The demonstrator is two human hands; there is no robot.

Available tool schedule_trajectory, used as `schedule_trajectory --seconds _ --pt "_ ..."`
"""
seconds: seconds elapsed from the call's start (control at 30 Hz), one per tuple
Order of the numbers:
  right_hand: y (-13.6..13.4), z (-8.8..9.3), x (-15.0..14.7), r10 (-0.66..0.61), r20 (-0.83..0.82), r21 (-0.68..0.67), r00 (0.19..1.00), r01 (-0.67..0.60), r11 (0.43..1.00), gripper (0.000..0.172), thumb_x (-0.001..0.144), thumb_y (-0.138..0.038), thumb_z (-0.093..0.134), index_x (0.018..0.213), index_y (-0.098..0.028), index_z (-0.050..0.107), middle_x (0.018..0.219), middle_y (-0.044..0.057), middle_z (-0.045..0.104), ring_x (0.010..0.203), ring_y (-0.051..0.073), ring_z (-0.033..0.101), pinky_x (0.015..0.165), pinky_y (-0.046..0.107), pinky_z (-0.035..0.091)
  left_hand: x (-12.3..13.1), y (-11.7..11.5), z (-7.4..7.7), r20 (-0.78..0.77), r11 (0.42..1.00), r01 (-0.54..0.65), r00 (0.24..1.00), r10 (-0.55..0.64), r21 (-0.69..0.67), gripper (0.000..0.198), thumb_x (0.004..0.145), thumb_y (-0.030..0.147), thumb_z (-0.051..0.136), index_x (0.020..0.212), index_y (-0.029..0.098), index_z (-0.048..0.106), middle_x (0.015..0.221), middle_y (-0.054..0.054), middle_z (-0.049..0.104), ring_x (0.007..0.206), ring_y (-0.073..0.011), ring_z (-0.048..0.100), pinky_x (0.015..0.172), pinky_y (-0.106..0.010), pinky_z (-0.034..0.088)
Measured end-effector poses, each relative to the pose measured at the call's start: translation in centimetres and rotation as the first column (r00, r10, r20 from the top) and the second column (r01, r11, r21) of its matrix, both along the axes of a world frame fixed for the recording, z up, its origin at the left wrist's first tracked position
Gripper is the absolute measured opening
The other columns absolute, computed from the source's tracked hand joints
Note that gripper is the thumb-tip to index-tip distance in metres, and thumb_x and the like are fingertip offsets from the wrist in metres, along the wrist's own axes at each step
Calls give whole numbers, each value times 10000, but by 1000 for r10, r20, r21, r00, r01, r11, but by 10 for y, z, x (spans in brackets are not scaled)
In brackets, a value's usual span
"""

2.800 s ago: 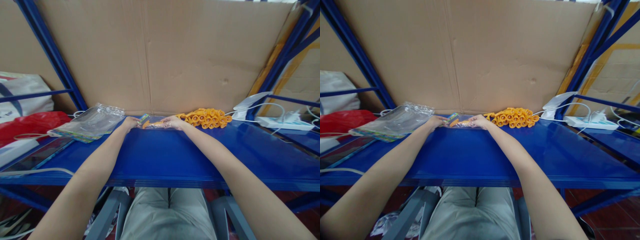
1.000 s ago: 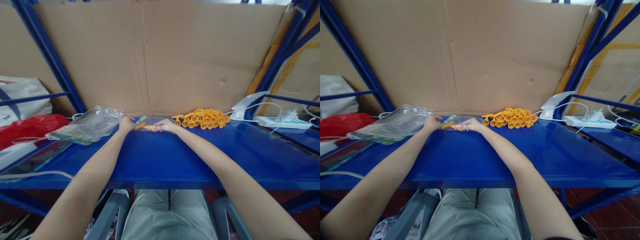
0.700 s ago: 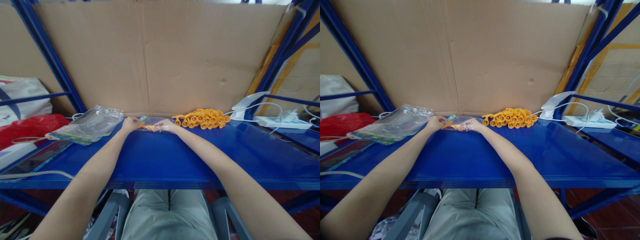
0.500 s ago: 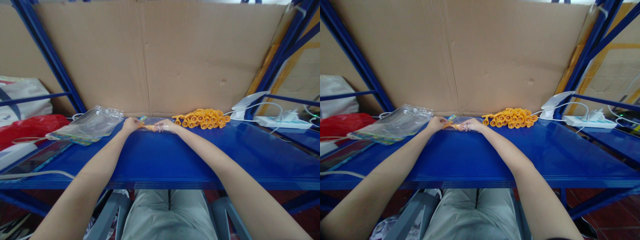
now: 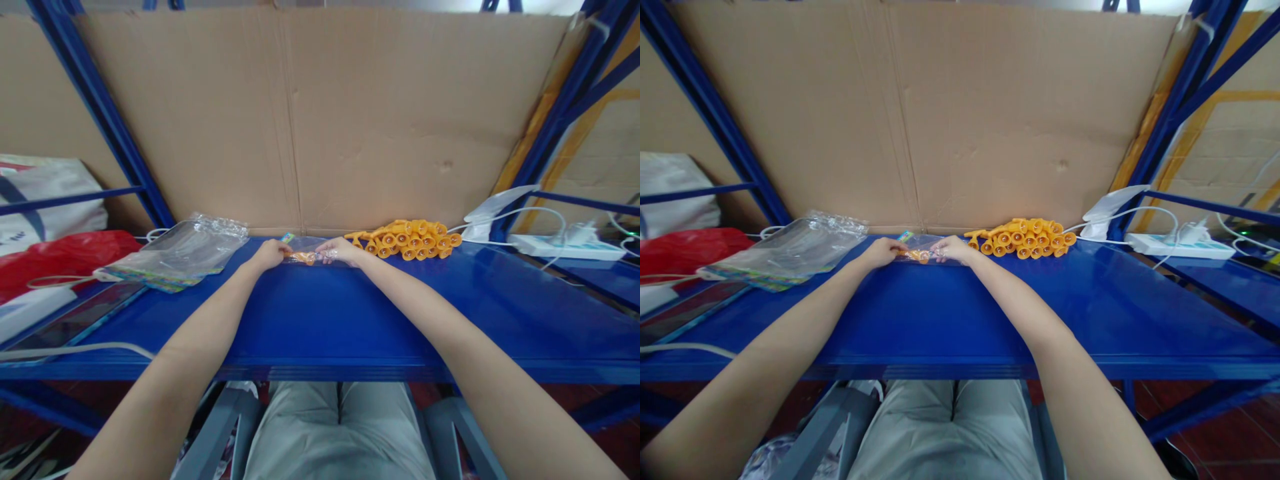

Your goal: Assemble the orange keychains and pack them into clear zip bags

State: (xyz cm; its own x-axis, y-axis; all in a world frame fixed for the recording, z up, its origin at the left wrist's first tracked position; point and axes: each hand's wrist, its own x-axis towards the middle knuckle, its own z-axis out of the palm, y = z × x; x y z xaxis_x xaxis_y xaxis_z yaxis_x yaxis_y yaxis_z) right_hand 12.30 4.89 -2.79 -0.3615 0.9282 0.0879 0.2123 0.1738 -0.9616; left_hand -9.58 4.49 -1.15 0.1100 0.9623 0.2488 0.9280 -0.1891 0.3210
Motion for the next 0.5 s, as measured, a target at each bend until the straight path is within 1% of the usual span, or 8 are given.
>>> schedule_trajectory --seconds 0.1,0.2,0.27,0.33,0.37,0.4,0.43,0.5 --pt "3 5 12 -58 37 30 998 57 998 176 806 -7 628 815 -137 746 617 25 682 557 97 604 570 198 519 -3 1 1 -13 999 -45 999 45 8 442 669 3 516 919 215 813 1049 -29 772 1084 -214 688 944 -194 494" --pt "1 14 29 -183 216 203 959 139 969 218 871 -46 558 917 -130 754 770 77 737 670 141 663 673 259 555 -8 1 0 -7 996 -84 996 84 22 400 664 22 547 895 211 813 1020 -48 777 1033 -241 704 909 -221 515" --pt "-7 21 41 -337 413 418 846 153 895 254 880 -54 531 968 -123 759 937 120 751 869 205 696 826 317 544 -10 1 -1 7 995 -98 995 98 36 357 654 38 570 855 208 812 992 -56 780 1004 -251 711 891 -227 520" --pt "-18 26 52 -519 554 625 651 87 776 304 893 -68 497 1043 -138 752 1130 149 714 1108 264 638 980 383 473 -12 2 -2 7 993 -112 994 112 42 337 643 49 579 835 204 808 965 -59 782 980 -252 715 874 -225 521" --pt "-25 26 57 -575 602 674 555 34 738 325 907 -90 479 1102 -137 735 1191 167 687 1173 292 599 1009 430 446 -12 2 -3 0 992 -119 993 119 41 340 639 52 577 840 202 807 962 -61 782 977 -251 715 868 -224 521" --pt "-31 26 60 -607 634 695 479 -9 719 342 915 -111 474 1162 -134 710 1238 179 663 1216 313 565 1027 469 423 -12 2 -2 -11 991 -125 992 126 38 349 636 54 572 851 198 805 967 -63 782 978 -251 715 866 -224 521" --pt "-36 24 63 -616 663 695 425 -43 718 363 926 -140 474 1227 -137 677 1284 184 639 1249 324 536 1038 497 407 -12 2 -2 -21 991 -132 991 133 33 359 633 55 566 864 194 804 974 -66 781 981 -250 714 868 -225 520" --pt "-42 19 67 -592 716 660 370 -82 747 420 935 -192 491 1340 -156 598 1387 173 577 1307 333 482 1061 543 371 -12 1 -1 -34 990 -140 989 141 28 371 628 61 563 880 192 801 983 -67 780 994 -250 710 878 -228 517"
